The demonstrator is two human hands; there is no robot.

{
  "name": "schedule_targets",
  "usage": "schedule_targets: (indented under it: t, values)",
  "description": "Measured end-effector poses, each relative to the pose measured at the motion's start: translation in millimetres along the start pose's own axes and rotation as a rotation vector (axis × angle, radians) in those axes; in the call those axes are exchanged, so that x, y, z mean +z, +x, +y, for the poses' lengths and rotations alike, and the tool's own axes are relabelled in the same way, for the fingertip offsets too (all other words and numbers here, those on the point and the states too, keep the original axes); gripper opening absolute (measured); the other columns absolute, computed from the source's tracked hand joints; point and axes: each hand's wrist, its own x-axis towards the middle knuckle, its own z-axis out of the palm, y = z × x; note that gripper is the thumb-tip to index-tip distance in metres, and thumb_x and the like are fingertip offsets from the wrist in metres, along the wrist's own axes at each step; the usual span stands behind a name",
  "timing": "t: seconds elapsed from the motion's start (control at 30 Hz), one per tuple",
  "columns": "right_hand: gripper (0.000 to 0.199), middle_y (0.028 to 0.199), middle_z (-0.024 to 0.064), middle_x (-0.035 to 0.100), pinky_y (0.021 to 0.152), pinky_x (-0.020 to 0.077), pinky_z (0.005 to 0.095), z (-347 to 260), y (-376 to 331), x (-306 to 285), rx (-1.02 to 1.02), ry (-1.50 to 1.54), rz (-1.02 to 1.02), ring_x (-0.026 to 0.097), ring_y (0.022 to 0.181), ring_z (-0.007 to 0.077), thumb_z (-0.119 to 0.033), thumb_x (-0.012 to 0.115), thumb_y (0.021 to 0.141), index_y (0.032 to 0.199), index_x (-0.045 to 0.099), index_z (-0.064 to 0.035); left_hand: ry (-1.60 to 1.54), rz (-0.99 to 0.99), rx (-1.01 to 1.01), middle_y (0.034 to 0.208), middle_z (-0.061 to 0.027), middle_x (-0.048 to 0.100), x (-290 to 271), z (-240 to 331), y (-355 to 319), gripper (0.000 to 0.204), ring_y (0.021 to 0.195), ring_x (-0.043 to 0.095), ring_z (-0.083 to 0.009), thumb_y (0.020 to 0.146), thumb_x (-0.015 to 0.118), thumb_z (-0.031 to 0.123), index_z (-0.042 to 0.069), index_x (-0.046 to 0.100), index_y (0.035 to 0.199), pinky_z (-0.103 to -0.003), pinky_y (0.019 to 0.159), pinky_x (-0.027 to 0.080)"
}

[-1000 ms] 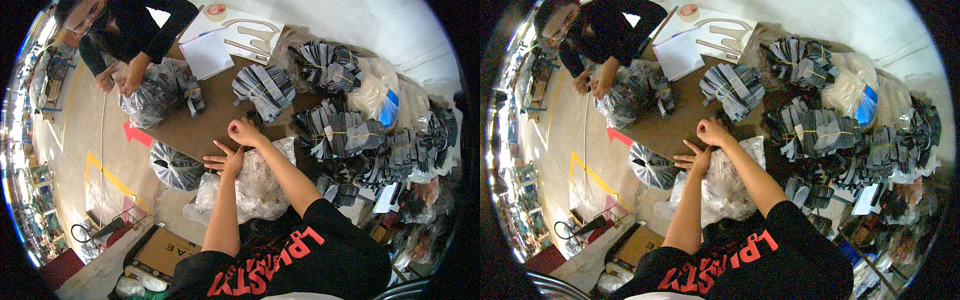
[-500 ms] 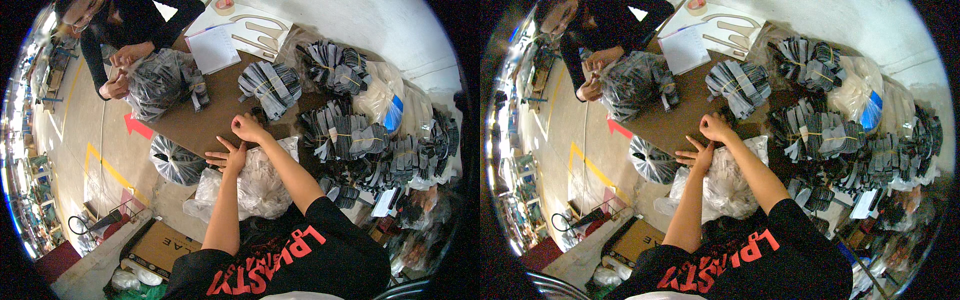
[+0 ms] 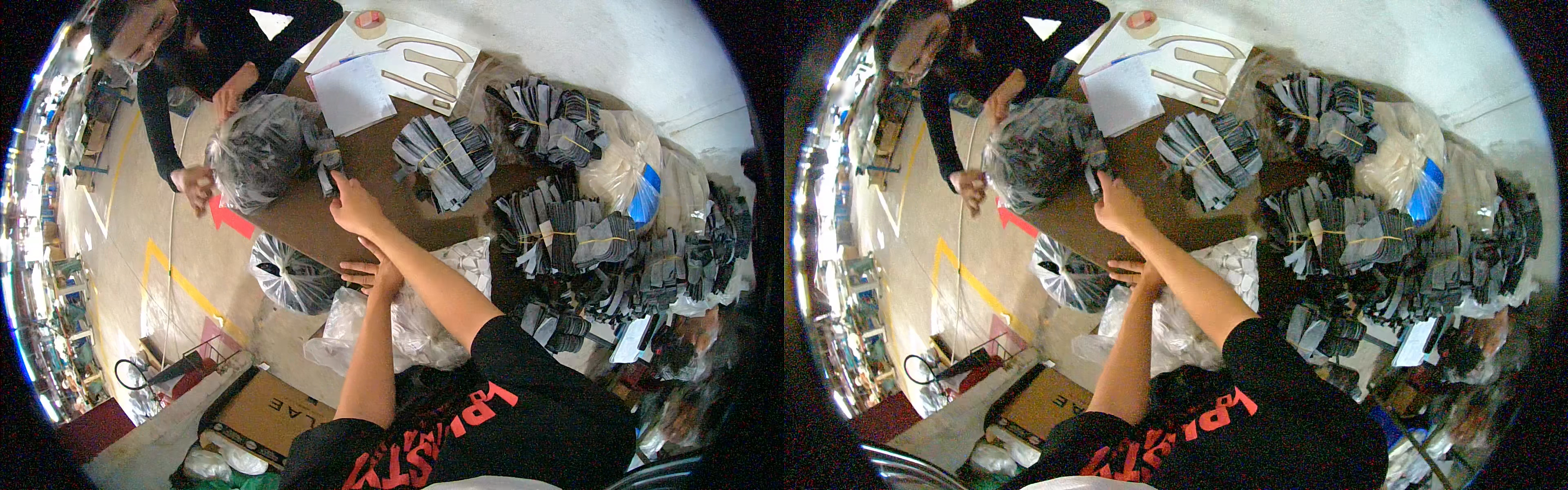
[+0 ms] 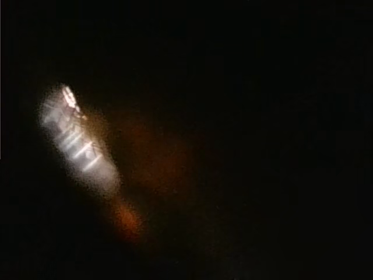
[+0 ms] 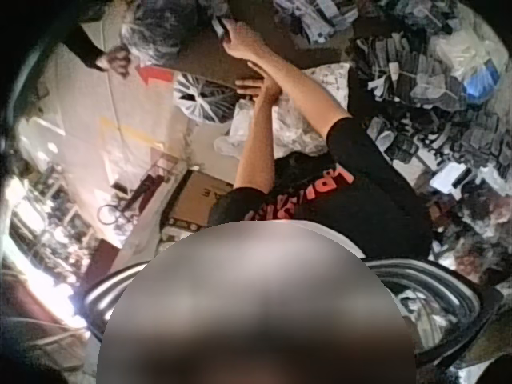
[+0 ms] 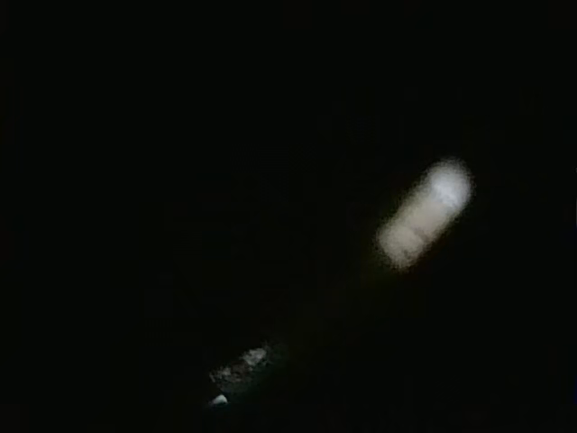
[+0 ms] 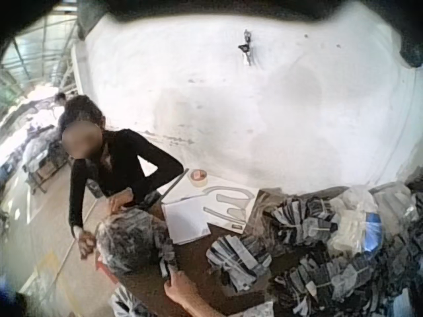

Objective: The person stands at a table in a warehouse, sorting small gray items from plastic bags onto a cardboard sheet. They handle multiple bags, transferring contents and organizing the items while another person works nearby.

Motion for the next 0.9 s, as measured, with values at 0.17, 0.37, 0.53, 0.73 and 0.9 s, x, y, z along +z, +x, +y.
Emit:
schedule_targets:
  t: [0.17, 0.37, 0.53, 0.73, 0.9]
  values:
    - [0.068, 0.114, 0.0251, 0.064, 0.092, 0.0545, 0.0533, 7.5, -8.2, -5.5, 0.004, -0.041, -0.072, 0.066, 0.108, 0.0450, -0.016, 0.059, 0.096, 0.160, 0.038, -0.0082, -0.336, -0.301, 0.079, 0.157, -0.0389, -0.038, 19.0, -10.9, 15.4, 0.111, 0.137, -0.022, -0.0675, 0.097, 0.045, 0.078, 0.023, -0.022, 0.166, -0.082, 0.107, 0.006]
    - [0.067, 0.093, 0.0178, 0.067, 0.080, 0.0528, 0.0448, 39.7, -18.2, -37.1, -0.011, 0.198, 0.124, 0.064, 0.086, 0.0325, -0.015, 0.065, 0.095, 0.157, 0.042, -0.0013, -0.462, -0.333, 0.033, 0.148, -0.0385, -0.053, -16.8, -5.5, -3.3, 0.117, 0.136, -0.040, -0.0700, 0.094, 0.056, 0.074, 0.032, -0.028, 0.163, -0.086, 0.108, 0.008]
    - [0.027, 0.103, 0.0126, 0.071, 0.081, 0.0525, 0.0350, 38.9, -66.2, -90.7, 0.096, 0.561, 0.155, 0.066, 0.091, 0.0226, -0.014, 0.063, 0.095, 0.119, 0.071, -0.0026, -0.559, -0.329, -0.068, 0.138, -0.0461, -0.055, -53.3, 3.2, -20.7, 0.131, 0.126, -0.050, -0.0715, 0.087, 0.063, 0.079, 0.028, -0.031, 0.162, -0.082, 0.106, -0.021]
    - [0.020, 0.104, 0.0110, 0.067, 0.097, 0.0473, 0.0429, 51.3, -114.9, -150.9, -0.120, 0.049, 0.636, 0.062, 0.101, 0.0316, -0.011, 0.068, 0.088, 0.108, 0.071, -0.0078, -0.566, -0.327, -0.046, 0.141, -0.0442, -0.055, -45.8, 0.6, -16.8, 0.130, 0.127, -0.047, -0.0727, 0.087, 0.065, 0.076, 0.031, -0.032, 0.161, -0.084, 0.108, -0.014]
    - [0.069, 0.132, 0.0213, 0.063, 0.110, 0.0391, 0.0521, 90.1, -97.1, -180.6, 0.001, -0.338, 0.849, 0.054, 0.124, 0.0399, -0.029, 0.083, 0.083, 0.142, 0.057, -0.0053, -0.476, -0.220, -0.092, 0.156, -0.0404, -0.042, -41.1, 5.8, -22.8, 0.124, 0.138, -0.035, -0.0726, 0.086, 0.066, 0.077, 0.035, -0.020, 0.166, -0.090, 0.105, 0.020]
